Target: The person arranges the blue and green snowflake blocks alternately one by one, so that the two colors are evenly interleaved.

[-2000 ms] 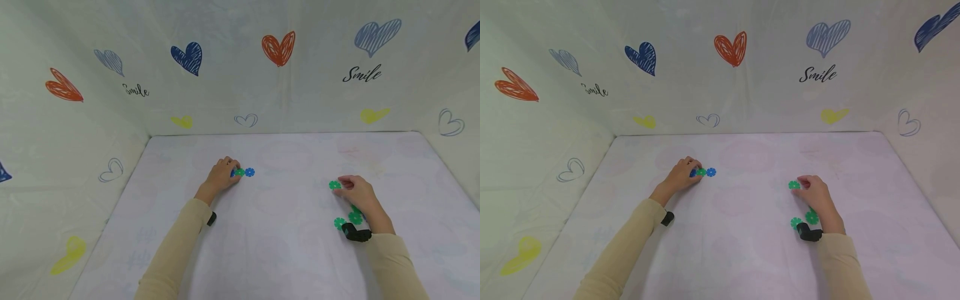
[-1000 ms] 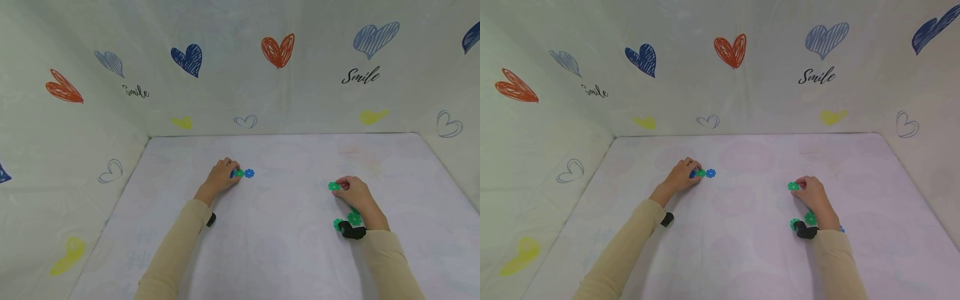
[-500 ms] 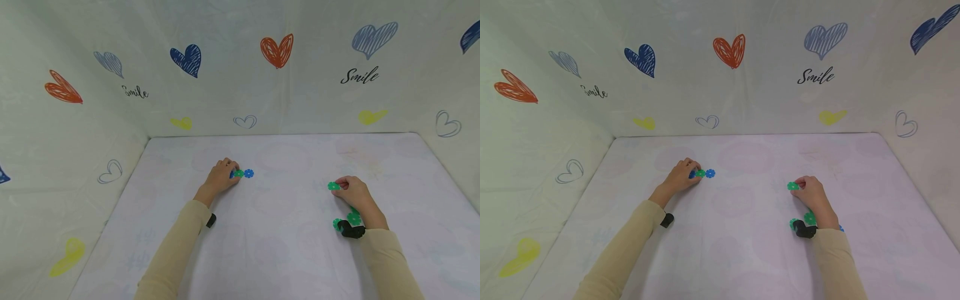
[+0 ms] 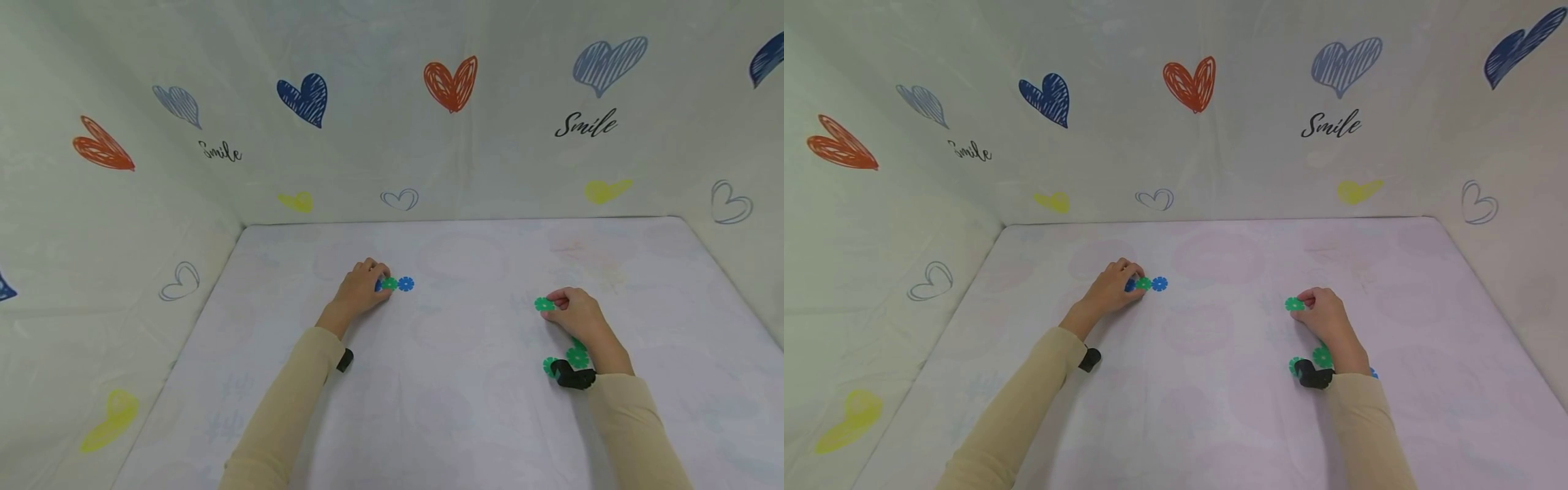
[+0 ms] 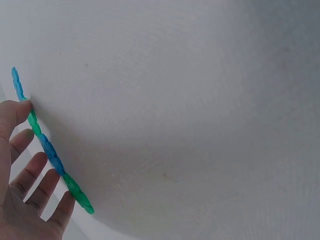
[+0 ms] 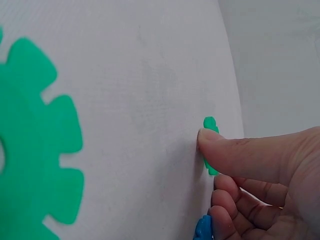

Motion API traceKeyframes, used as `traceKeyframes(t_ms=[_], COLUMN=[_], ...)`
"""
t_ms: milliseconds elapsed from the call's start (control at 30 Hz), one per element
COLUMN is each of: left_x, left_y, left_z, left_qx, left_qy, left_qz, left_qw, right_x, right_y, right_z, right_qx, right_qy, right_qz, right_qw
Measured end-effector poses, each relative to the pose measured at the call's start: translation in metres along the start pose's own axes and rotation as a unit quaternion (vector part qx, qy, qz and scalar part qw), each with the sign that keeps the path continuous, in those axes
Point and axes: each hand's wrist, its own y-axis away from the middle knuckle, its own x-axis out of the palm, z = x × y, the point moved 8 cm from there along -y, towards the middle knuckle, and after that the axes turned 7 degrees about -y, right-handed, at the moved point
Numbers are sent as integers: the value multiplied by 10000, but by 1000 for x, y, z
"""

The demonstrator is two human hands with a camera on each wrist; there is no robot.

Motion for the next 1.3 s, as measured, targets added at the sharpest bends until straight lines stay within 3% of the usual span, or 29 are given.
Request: traceKeyframes(t_ms=[533, 800, 1300], left_x=[-2, -7, -3], left_y=[0, -3, -9], left_z=[-2, -10, -24], left_qx=[-15, 210, 297], left_qy=[-27, -98, -55], left_qz=[12, -77, -4], left_qw=[10000, 9997, 9995], right_x=[1, 1, 1], right_y=[0, -1, 0], right_z=[1, 1, 1], right_qx=[21, -29, -46], right_qy=[-46, -74, -50], right_qz=[54, 38, -33], right_qw=[10000, 10000, 10000])
